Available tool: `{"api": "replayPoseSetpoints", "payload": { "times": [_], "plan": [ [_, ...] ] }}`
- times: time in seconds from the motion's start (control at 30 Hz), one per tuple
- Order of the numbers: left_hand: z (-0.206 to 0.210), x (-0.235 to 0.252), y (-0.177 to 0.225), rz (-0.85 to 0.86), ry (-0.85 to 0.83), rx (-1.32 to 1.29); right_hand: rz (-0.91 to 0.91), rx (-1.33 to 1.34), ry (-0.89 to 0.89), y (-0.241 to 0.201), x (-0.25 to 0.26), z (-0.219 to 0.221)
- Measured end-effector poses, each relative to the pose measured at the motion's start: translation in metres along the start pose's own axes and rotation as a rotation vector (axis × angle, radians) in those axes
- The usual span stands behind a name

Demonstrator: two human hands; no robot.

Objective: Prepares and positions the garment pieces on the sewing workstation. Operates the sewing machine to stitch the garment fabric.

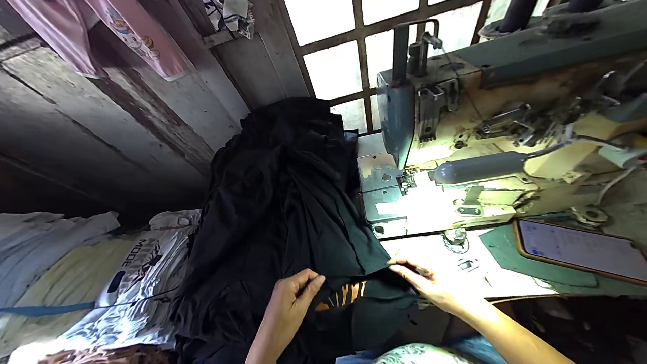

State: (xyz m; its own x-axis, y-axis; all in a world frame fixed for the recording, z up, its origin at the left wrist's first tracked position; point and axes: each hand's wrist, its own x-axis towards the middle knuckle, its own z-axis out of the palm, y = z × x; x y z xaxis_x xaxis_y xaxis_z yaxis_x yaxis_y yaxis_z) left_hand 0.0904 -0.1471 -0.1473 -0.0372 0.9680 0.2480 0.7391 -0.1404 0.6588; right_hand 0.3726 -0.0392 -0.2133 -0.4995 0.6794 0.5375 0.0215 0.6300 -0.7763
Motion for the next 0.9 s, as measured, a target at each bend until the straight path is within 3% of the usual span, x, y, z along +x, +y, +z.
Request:
{"api": "replayPoseSetpoints", "payload": {
  "times": [0.03,0.1,0.2,0.33,0.4,0.6,0.73,0.8,0.9],
  "plan": [
    [0.003,0.001,0.004,-0.066,0.027,0.223,0.118,0.113,-0.06,0.001,0.0,-0.003],
    [0.011,0.002,0.014,0.015,0.204,0.473,0.206,0.168,-0.131,0.003,0.002,-0.004],
    [0.023,0.004,0.047,0.289,0.41,0.426,0.134,0.114,-0.06,0.001,0.004,0.002],
    [0.053,0.015,0.048,0.369,0.177,0.378,0.009,0.086,0.118,0.003,0.015,0.006],
    [0.063,0.022,0.038,0.328,0.208,0.346,0.028,0.128,0.13,0.002,0.017,0.003],
    [0.052,0.034,0.02,0.183,0.069,-0.204,0.367,0.456,-0.02,-0.011,0.026,-0.007],
    [0.029,0.026,0.029,0.166,-0.15,-0.572,0.465,0.795,-0.275,-0.007,0.031,-0.03],
    [0.026,0.021,0.03,0.213,-0.232,-0.638,0.451,0.815,-0.356,-0.007,0.033,-0.037],
    [0.033,0.015,0.03,0.231,-0.212,-0.492,0.391,0.653,-0.329,-0.004,0.036,-0.034]
  ]
}}
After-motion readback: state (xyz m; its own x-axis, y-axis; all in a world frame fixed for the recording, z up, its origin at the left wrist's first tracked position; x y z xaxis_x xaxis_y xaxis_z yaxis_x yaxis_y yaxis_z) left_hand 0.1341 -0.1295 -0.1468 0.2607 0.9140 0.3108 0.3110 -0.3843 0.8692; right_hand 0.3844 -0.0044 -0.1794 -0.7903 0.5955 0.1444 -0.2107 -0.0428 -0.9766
